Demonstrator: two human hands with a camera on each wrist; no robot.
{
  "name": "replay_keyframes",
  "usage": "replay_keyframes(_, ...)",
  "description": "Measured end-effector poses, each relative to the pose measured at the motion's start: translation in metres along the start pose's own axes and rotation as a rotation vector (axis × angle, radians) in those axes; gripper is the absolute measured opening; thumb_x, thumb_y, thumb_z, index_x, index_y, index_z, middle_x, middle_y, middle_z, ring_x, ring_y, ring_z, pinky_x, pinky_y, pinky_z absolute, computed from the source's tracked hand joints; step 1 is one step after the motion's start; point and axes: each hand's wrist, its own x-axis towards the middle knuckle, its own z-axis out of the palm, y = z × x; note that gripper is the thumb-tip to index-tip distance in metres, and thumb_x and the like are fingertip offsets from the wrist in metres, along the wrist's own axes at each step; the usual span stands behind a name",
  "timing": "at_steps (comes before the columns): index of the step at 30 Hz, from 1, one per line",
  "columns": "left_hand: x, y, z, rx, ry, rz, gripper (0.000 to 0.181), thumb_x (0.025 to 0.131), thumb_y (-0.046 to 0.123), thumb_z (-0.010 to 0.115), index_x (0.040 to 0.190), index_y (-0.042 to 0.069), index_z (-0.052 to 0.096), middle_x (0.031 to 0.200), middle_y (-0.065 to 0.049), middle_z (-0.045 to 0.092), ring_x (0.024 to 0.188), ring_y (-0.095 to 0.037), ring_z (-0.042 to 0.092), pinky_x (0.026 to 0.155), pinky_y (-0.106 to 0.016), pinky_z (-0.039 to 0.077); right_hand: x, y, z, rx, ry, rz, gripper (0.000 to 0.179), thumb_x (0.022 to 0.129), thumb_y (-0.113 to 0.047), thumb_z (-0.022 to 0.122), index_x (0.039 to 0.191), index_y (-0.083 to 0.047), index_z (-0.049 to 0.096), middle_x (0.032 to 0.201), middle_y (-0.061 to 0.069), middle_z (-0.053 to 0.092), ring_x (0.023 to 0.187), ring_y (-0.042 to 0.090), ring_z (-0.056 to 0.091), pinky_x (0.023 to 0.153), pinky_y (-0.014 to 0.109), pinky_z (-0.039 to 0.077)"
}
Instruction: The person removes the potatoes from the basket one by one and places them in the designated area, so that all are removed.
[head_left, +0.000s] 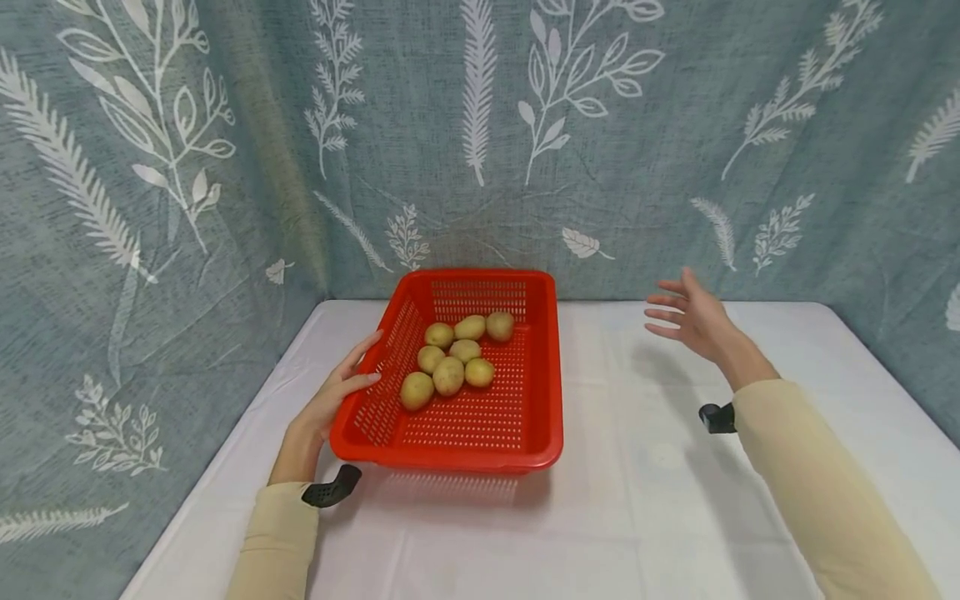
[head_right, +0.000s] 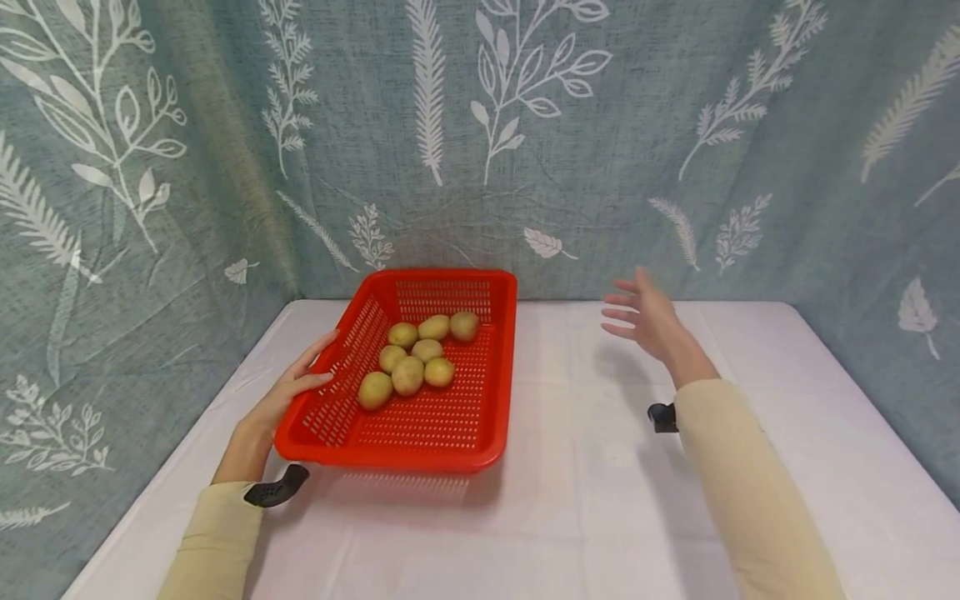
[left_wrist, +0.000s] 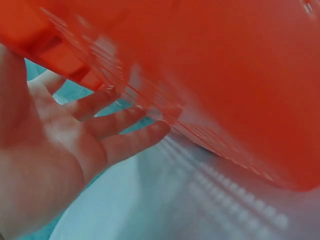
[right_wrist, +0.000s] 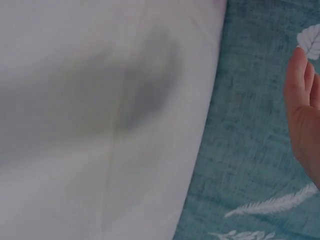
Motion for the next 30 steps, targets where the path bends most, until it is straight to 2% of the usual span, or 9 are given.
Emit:
replay_keyframes(4,-0.002,0.0,0.0,0.016,0.014,-0.012,0.064,0.096,0.003,0.042,0.153,0.023,0.021,0.134,-0.013,0.038,0.108,-0.025,0.056,0.082,-0.041,0.051,0.007,-0.007,0.017,0.023,-0.008,-0.013,0.079,0.094,-0.059,0.024,0.154,-0.011,0.006,0.155,0.019,0.011,0.139,0.035,0.018,0.106,0.043,0.03)
replay_keyframes(14,-0.001,0.0,0.001,0.036,0.031,-0.019,0.063,0.096,0.003,0.043,0.153,0.023,0.022,0.135,-0.013,0.035,0.108,-0.025,0.055,0.082,-0.039,0.051,0.025,-0.023,0.06,0.069,-0.029,-0.024,0.073,0.097,-0.055,0.025,0.154,-0.011,0.012,0.155,0.017,0.016,0.139,0.034,0.02,0.106,0.045,0.029)
replay_keyframes(19,-0.001,0.0,0.001,0.031,0.037,-0.028,0.065,0.095,0.003,0.043,0.153,0.022,0.021,0.137,-0.014,0.033,0.109,-0.025,0.054,0.082,-0.039,0.051,0.033,-0.024,0.081,0.069,-0.027,-0.022,0.07,0.099,-0.052,0.026,0.153,-0.009,0.015,0.154,0.017,0.019,0.138,0.033,0.023,0.105,0.044,0.03)
replay_keyframes(26,0.0,-0.001,0.0,0.027,0.033,-0.029,0.065,0.095,0.002,0.041,0.153,0.021,0.019,0.138,-0.015,0.031,0.111,-0.026,0.052,0.082,-0.038,0.051,0.045,-0.022,0.113,0.137,0.028,-0.042,0.066,0.1,-0.049,0.029,0.152,-0.01,0.022,0.151,0.015,0.026,0.137,0.032,0.027,0.103,0.044,0.034)
replay_keyframes(30,0.0,0.0,0.001,0.034,0.042,-0.034,0.066,0.094,0.002,0.042,0.153,0.022,0.019,0.139,-0.016,0.029,0.111,-0.027,0.052,0.082,-0.039,0.051,0.052,-0.019,0.133,0.202,0.025,-0.048,0.065,0.1,-0.048,0.031,0.152,-0.01,0.023,0.15,0.015,0.027,0.136,0.031,0.029,0.102,0.045,0.035)
